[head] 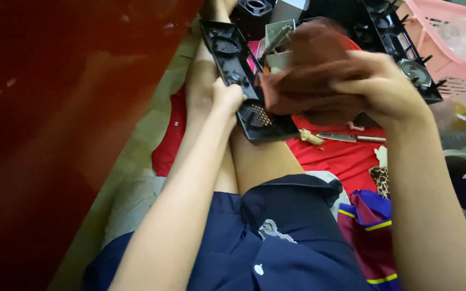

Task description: Cleaning a plastic mesh panel from an electronic device using a toothbrush and a cloth.

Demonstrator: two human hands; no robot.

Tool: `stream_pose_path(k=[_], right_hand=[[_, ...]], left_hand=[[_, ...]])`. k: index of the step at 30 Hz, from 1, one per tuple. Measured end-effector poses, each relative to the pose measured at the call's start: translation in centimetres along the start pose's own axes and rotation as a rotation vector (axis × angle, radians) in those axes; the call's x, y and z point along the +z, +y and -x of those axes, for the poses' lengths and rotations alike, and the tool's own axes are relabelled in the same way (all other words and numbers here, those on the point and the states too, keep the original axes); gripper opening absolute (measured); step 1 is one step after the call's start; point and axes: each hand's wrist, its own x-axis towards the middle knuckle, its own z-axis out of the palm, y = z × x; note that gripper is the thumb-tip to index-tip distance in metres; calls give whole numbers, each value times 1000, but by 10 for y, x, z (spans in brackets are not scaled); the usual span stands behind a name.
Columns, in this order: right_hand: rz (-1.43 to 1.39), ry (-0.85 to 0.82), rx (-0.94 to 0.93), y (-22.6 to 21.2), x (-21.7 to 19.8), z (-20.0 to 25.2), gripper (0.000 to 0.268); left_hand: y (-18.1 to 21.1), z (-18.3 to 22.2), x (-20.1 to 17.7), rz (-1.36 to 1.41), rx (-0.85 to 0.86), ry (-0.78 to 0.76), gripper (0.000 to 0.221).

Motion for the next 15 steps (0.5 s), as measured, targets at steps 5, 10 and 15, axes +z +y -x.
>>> stream_pose_path(k=[5, 10, 15], right_hand=[[-1076, 547, -21, 49, -1, 36, 33], [-167, 500, -476, 46, 22, 53, 31], [544, 708, -588, 31, 34, 51, 73]], left_hand=[[5, -1, 2, 155, -87, -50, 29], [-2, -2, 20, 69, -71, -73, 24], [3, 0, 38, -272, -36, -18, 23]])
